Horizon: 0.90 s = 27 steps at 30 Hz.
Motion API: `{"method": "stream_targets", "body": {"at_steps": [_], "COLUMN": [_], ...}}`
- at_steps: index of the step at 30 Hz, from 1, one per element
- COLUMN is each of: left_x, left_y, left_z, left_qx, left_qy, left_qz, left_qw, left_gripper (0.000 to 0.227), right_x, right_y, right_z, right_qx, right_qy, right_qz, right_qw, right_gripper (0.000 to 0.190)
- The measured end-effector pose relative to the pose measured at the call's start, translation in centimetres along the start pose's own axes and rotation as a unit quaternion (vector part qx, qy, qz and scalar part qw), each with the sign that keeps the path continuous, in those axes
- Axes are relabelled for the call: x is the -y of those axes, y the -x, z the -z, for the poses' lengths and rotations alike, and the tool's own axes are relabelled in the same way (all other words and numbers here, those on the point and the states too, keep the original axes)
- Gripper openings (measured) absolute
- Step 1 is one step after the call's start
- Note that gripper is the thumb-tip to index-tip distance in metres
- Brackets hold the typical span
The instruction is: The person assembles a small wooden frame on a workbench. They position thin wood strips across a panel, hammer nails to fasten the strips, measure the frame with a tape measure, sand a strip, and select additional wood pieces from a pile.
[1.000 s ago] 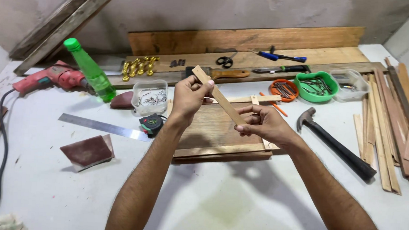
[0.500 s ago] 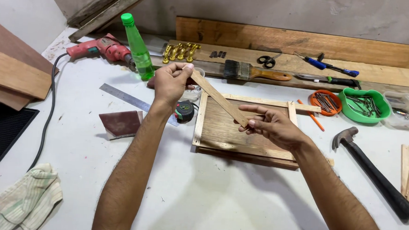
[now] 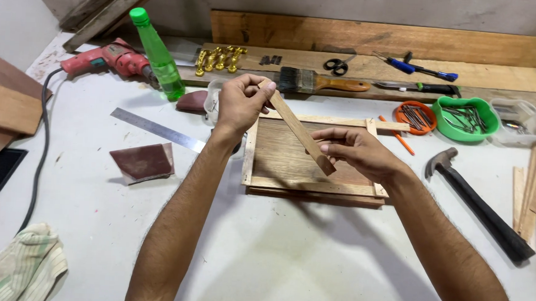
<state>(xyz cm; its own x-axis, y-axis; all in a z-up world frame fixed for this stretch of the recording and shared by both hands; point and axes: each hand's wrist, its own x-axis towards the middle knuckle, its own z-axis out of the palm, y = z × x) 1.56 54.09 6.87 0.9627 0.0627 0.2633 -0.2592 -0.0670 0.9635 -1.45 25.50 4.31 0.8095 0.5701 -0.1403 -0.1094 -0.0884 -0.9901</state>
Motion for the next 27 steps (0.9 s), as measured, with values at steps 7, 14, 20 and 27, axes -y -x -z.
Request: {"method": "stream_targets", "body": {"at_steps": [7,14,20,27], "left_x": [1.4,6.7,9.6,12.1], "left_y": [-0.9,-1.5,0.0,0.0], "left_z": [-8.4,-11.5,-10.1,-9.6], "left_qx": [0.088,0.137,0.198,0.266], "left_qy": [0.041,-0.1,-0.311,-0.418], "left_qz": [-0.002,0.011,-0.075,-0.122], "left_qw": [0.995,0.985,0.927,0.86], "left_gripper": [0.022,0.047,0.069,0.079], "right_x": [0.4,-3.0,-4.4,-5.3], "right_y": [2.9,2.5,0.9,-0.6], "right_z": [1.9,2.5,1.5,2.4], "right_qx": [-0.069,-0.127,-0.2,-0.219], "right_qy": [-0.002,-0.028,0.085,0.205], "right_qz": [0.016,-0.016,-0.141,-0.14], "right_qw": [0.997,0.991,0.966,0.944], "right_gripper": [0.039,0.035,0.03,0.036]}}
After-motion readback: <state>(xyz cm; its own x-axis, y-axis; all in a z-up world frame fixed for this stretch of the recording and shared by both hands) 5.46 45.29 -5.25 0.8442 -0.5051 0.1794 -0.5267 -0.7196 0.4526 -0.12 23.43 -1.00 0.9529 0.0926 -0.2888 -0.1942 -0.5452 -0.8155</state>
